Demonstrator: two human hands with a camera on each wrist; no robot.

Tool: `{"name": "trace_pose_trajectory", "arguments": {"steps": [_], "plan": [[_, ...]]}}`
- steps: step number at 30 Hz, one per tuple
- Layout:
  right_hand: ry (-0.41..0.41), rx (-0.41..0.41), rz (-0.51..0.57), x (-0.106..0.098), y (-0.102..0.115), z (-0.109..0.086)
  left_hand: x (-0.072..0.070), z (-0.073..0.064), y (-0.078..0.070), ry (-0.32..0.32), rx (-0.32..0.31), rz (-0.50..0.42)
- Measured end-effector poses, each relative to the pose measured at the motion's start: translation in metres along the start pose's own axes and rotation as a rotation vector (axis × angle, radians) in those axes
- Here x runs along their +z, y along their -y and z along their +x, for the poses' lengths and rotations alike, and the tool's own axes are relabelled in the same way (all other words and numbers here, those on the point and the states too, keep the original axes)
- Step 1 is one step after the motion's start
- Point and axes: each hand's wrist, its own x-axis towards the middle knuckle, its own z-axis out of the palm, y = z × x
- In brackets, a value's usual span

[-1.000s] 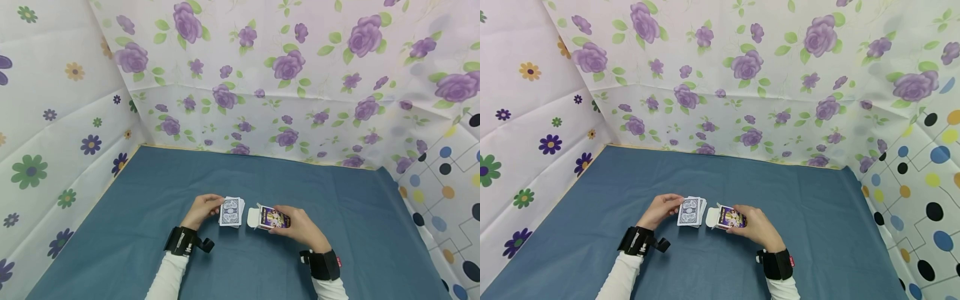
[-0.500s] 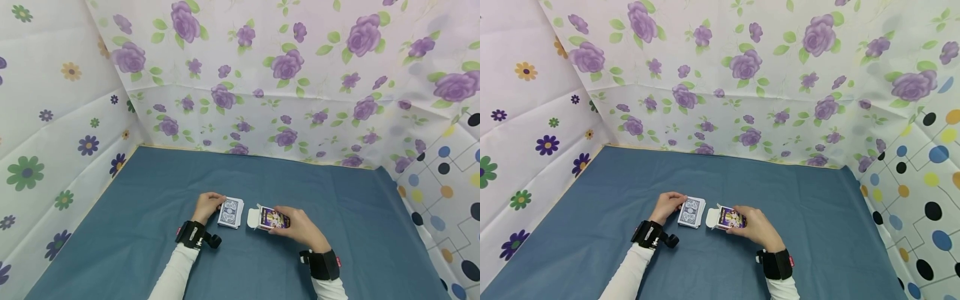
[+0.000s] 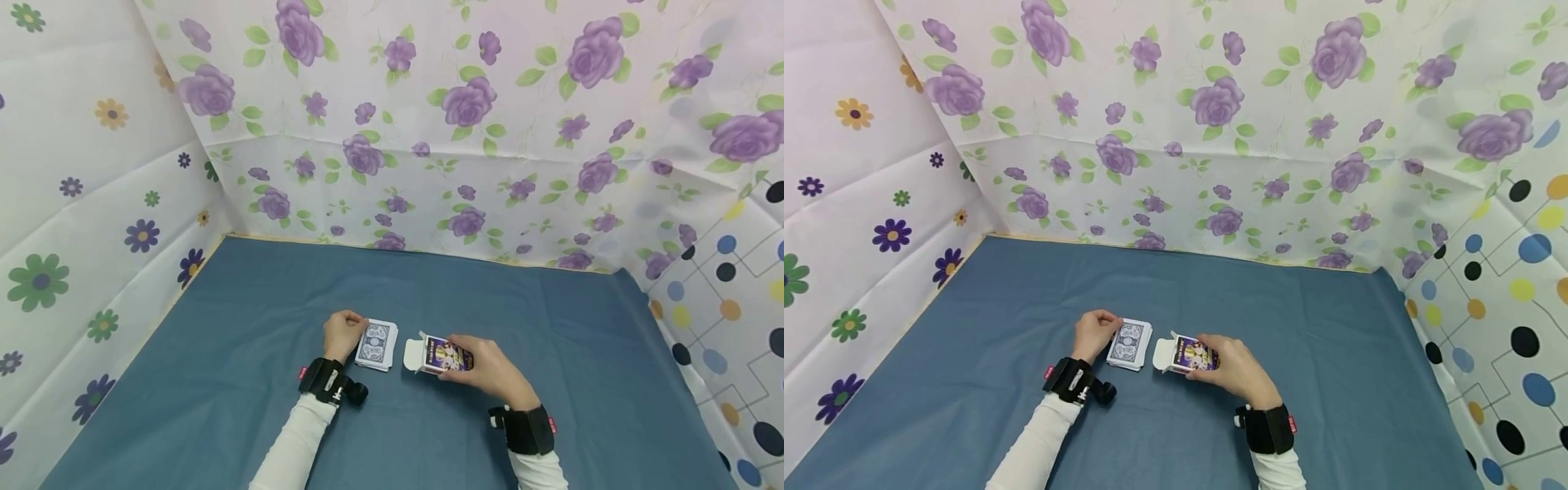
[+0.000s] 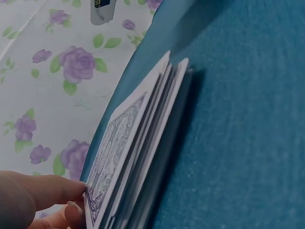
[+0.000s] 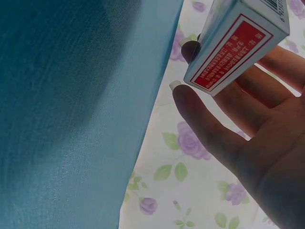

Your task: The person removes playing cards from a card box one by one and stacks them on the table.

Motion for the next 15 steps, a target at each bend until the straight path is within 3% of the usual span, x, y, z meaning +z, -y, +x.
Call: {"name": "trace_pose_trajectory", "arguments": {"steps": [10,15], "plan": [[-0.004,-0.012,0.002,0.000,0.001,0.001,0.003,-0.001,0.000,0.004,0.048,0.046],[0.002,-0.026,0.000,0.000,0.001,0.000,0.002,-0.013,-0.010,-0.050,0.182,0.107]]}}
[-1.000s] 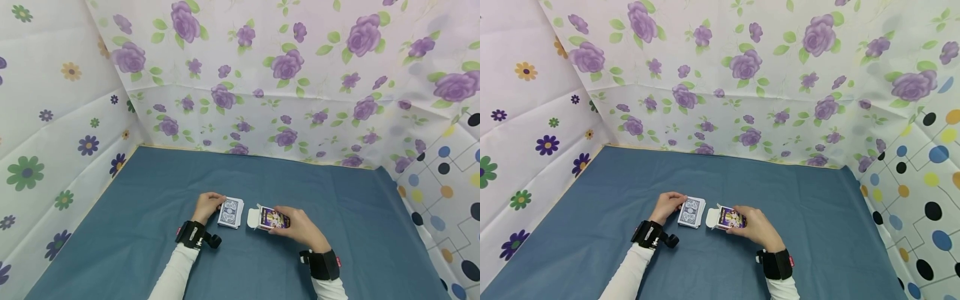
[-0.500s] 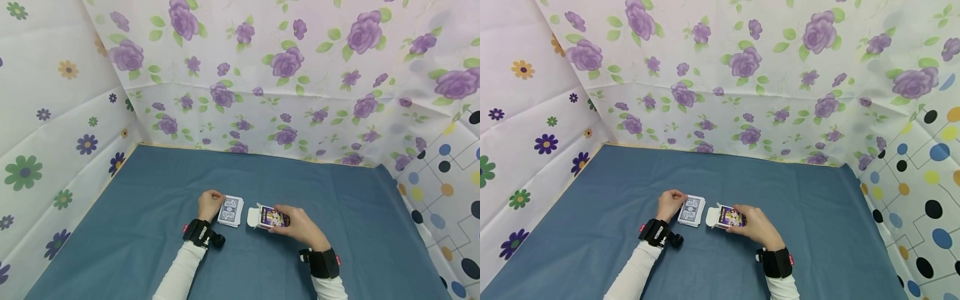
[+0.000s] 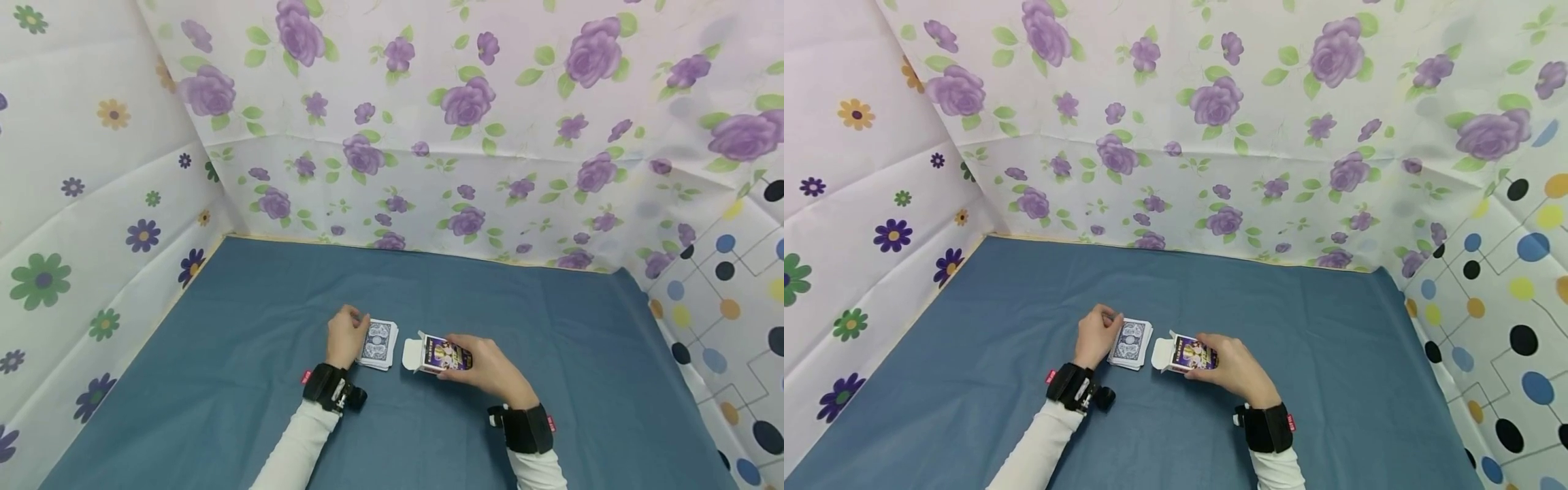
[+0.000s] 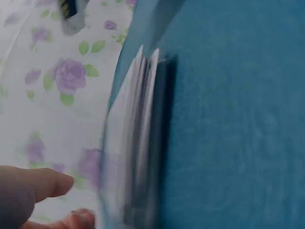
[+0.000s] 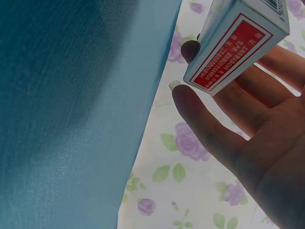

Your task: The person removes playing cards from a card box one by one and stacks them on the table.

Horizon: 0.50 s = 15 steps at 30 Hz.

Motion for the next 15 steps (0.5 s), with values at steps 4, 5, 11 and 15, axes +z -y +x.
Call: {"name": "trace_pose_trajectory", "arguments": {"steps": [4,5,11,15], "plan": [[-0.003,-0.011,-0.013,-0.001,-0.001,0.001,-0.008,-0.019,-0.030,0.082,0.150,-0.031],[-0.005,-0.014,-0.013,-0.002,-0.001,0.001,-0.008,-0.024,-0.037,0.133,0.183,-0.040],[-0.013,-0.037,0.002,-0.002,0.002,0.001,0.002,-0.042,-0.055,0.354,0.269,-0.050],[-0.011,-0.037,0.003,-0.001,0.003,-0.001,0.009,-0.048,-0.053,0.415,0.229,-0.044]]}}
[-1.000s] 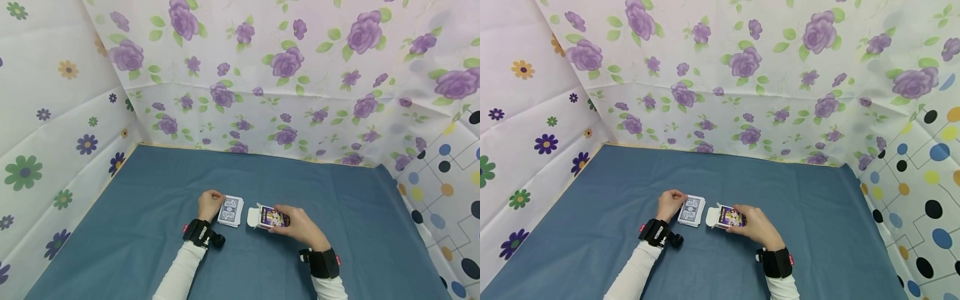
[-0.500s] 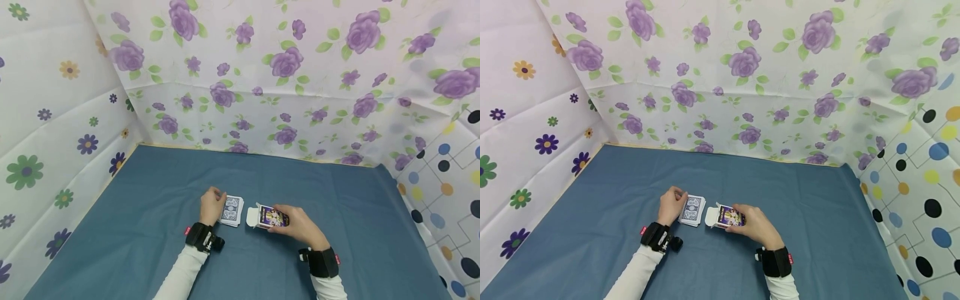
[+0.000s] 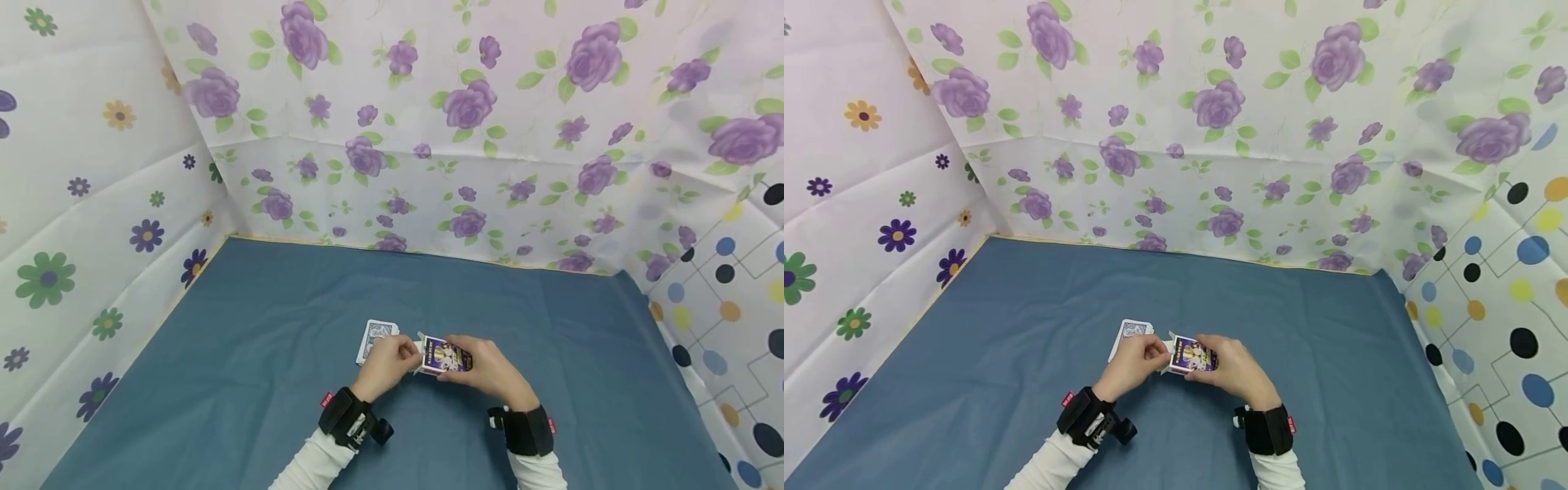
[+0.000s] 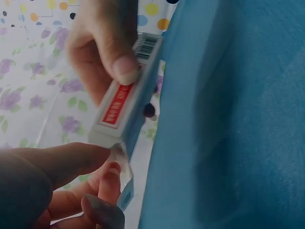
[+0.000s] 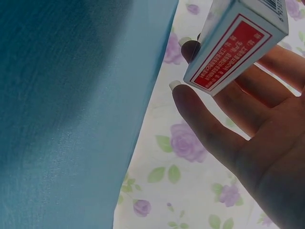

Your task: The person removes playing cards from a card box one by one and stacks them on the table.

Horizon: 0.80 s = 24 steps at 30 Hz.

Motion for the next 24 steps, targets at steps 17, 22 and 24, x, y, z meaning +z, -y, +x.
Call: {"name": "trace_pose_trajectory", "arguments": {"steps": [17,22,24], "plan": [[0.012,0.000,-0.003,0.000,0.008,0.000,0.005,0.002,0.014,0.114,-0.102,-0.192],[0.019,0.003,-0.002,0.000,0.008,0.001,0.005,0.003,0.018,0.138,-0.144,-0.258],[0.023,0.006,-0.001,0.000,0.008,0.001,0.004,0.003,0.019,0.148,-0.147,-0.279]]}}
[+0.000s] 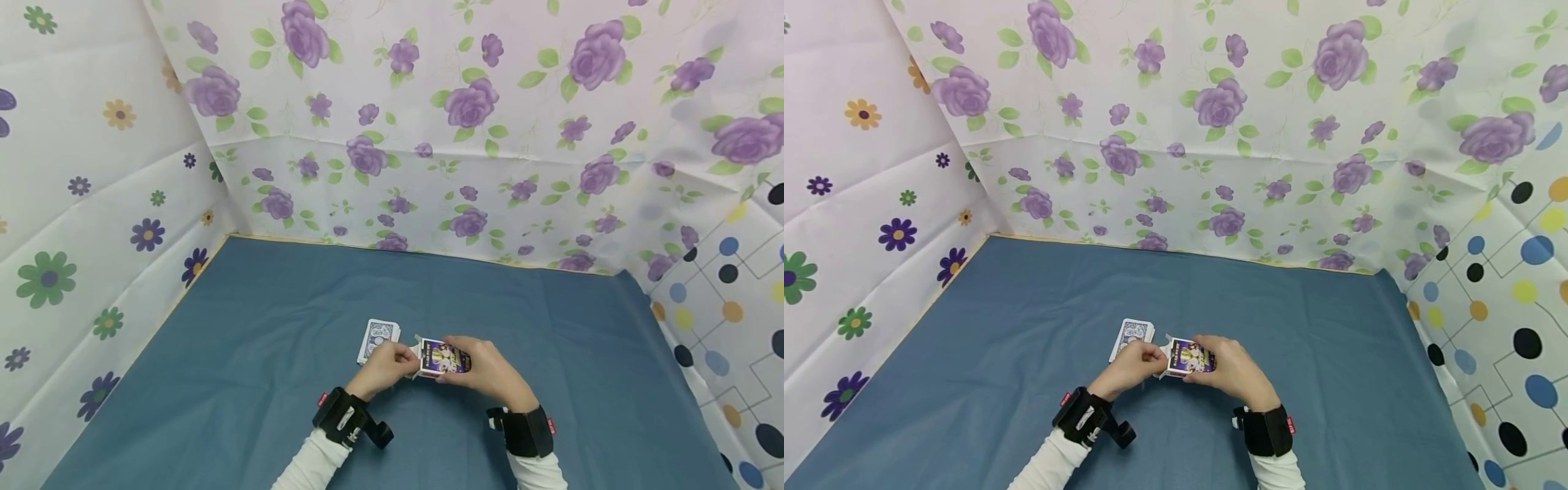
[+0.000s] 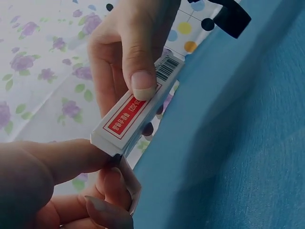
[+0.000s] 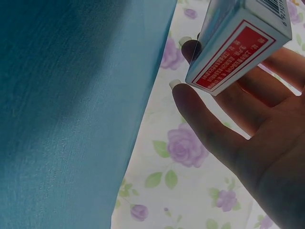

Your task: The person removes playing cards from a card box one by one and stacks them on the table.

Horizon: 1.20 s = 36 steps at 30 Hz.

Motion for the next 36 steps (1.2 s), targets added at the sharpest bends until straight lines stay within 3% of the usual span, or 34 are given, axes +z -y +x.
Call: {"name": "trace_pose_trajectory", "arguments": {"steps": [7,12,26,36], "plan": [[-0.006,0.012,0.002,-0.001,-0.001,0.000,-0.007,-0.002,0.001,0.039,0.017,-0.073],[-0.014,0.010,-0.011,-0.001,-0.002,0.000,-0.016,-0.004,0.003,0.032,-0.012,-0.145],[-0.005,0.020,-0.027,0.001,-0.001,-0.001,-0.035,-0.011,0.009,-0.041,-0.094,-0.303],[-0.008,0.016,-0.029,0.000,0.000,0.000,-0.053,-0.013,0.015,-0.121,-0.078,-0.343]]}}
